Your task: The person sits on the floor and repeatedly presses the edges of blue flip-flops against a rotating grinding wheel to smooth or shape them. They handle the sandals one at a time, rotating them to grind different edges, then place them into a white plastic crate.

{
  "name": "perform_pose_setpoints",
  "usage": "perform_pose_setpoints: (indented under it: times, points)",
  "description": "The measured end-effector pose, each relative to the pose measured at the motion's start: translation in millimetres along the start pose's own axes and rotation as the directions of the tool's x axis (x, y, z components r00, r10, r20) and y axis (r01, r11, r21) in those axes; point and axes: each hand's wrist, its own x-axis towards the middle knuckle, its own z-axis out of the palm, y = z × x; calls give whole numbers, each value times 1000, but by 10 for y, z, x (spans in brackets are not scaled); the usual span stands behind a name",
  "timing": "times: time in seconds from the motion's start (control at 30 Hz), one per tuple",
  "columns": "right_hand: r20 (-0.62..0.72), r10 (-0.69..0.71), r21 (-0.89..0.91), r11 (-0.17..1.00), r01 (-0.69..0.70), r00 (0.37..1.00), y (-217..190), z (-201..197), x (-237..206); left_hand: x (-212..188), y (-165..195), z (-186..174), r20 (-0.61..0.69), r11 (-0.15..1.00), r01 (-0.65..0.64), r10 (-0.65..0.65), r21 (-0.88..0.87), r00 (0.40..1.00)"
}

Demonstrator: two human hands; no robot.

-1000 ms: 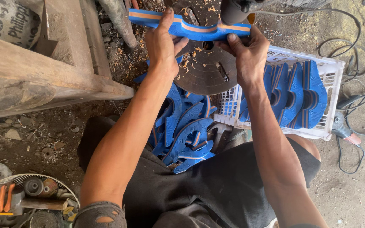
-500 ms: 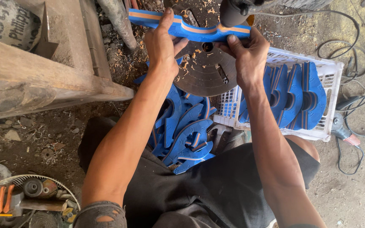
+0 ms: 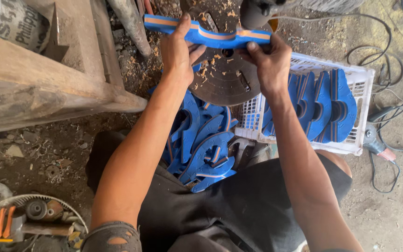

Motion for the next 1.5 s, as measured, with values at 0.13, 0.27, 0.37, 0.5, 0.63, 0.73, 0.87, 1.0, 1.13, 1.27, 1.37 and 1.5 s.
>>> perform_pose_setpoints:
  times: [0.13, 0.27, 0.37, 0.5, 0.63, 0.73, 0.87, 1.0, 1.13, 1.27, 1.37, 1.5]
  points:
    - [17, 5, 57, 998, -6, 1000, -18, 9, -31, 31, -19, 4, 9, 1000, -2, 2, -2, 1000]
    - [33, -35, 62, 998, 33, 999, -43, 1, -11, 22, -18, 14, 4, 1000, -29, 29, -10, 1000]
    - [25, -37, 55, 998, 36, 999, -51, 12, -13, 11, 13, 36, 15, 999, -46, 46, -7, 999]
    - [26, -50, 60, 997, 48, 998, -79, 1, -4, -33, 60, 67, 8, 999, -53, 53, 9, 999]
    - [5, -57, 59, 997, 56, 998, -79, 19, 0, -76, 75, 125, -22, 996, -88, 88, -4, 996]
    - [-5, -66, 83, 994, 66, 998, -67, 34, 8, -83, 88, 145, -20, 995, -100, 100, -8, 995]
    - [-22, -67, 83, 994, 69, 998, -51, 31, 12, -75, 94, 151, -25, 994, -109, 108, -9, 994]
    - [-32, -79, 65, 995, 81, 996, -54, 21, 7, -82, 81, 142, -16, 993, -118, 118, 1, 993]
    - [-21, -82, 84, 993, 83, 996, -79, 22, 4, -68, 83, 146, -6, 994, -112, 112, -6, 994]
    - [-21, -80, 72, 994, 82, 997, -99, 18, 3, -70, 78, 145, -1, 992, -126, 126, -26, 992]
    - [-25, -73, 73, 995, 75, 997, -92, 14, -2, -83, 74, 142, -11, 993, -119, 119, -27, 993]
    - [-33, -67, 81, 994, 69, 997, -84, 15, 9, -95, 87, 154, -19, 993, -117, 117, -33, 993]
